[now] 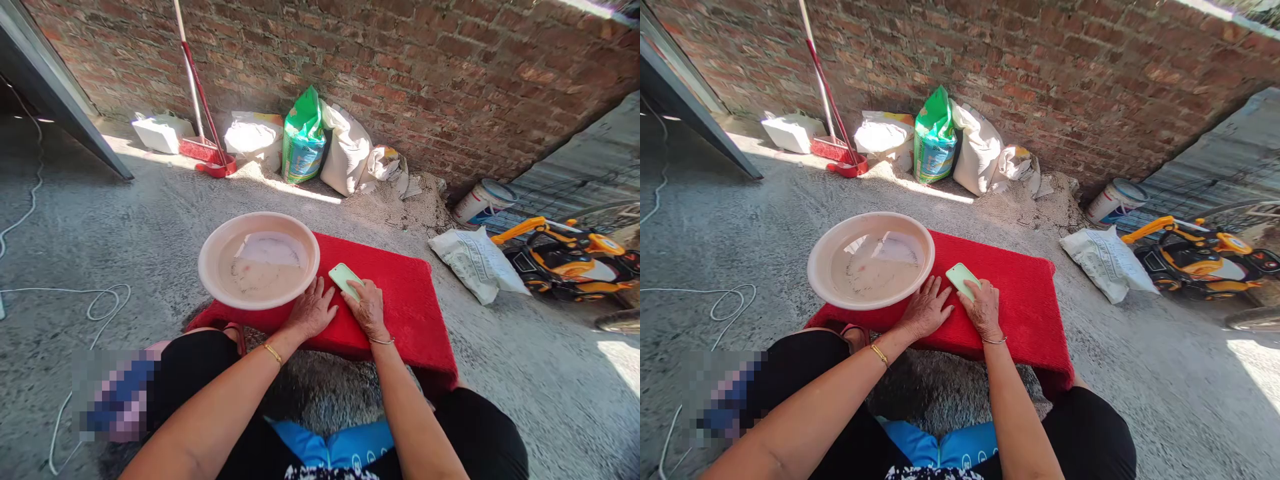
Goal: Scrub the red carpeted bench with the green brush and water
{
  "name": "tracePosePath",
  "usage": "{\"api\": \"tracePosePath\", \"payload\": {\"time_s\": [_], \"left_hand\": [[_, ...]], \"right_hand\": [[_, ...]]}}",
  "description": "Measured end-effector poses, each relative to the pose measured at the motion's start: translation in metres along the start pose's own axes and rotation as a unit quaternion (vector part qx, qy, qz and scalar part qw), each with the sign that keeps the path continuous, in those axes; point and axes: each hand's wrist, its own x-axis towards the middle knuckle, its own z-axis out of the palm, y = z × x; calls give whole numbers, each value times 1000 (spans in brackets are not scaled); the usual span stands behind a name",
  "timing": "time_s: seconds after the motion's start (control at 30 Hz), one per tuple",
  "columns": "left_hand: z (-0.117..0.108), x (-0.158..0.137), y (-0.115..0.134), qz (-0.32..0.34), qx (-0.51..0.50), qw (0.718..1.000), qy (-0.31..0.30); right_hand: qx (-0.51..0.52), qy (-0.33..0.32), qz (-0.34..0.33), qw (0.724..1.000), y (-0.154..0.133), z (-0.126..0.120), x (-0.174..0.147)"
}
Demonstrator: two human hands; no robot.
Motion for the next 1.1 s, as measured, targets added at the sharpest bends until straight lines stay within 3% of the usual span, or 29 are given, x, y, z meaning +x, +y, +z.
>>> {"api": "tracePosePath", "payload": {"time_s": [0.07,0.2,0.27,0.37,0.47,0.53,0.6,0.67,0.73,0.8,0.87,1.03,1.1], "left_hand": [[0,0,0,-1,2,1000,2],[-1,-1,0,-5,0,1000,2],[-2,-1,1,-3,-1,1000,1],[-2,-1,1,-3,1,1000,-2],[-1,0,1,1,5,1000,1],[-1,0,0,4,8,1000,3],[0,0,0,3,9,1000,2],[0,0,0,-2,8,1000,-2],[-1,0,0,-4,6,1000,-5],[-1,0,0,-4,4,1000,-7],[-2,0,0,-4,4,1000,-7],[-2,0,1,-2,8,1000,-11],[-1,1,1,-2,9,1000,-11]], "right_hand": [[-32,4,29,999,-3,-1,0],[-77,74,247,963,2,2,2],[-74,90,302,946,6,3,4],[-47,68,244,966,7,2,4],[3,4,73,997,2,-1,2],[18,-28,-19,999,-2,-3,1],[2,-13,-9,1000,-3,-3,0],[-27,46,98,994,-1,-1,1],[-44,104,221,969,4,2,3],[-42,127,281,950,10,5,4],[-30,120,263,957,13,6,4],[9,16,39,999,5,3,2],[3,-5,6,1000,0,1,2]]}}
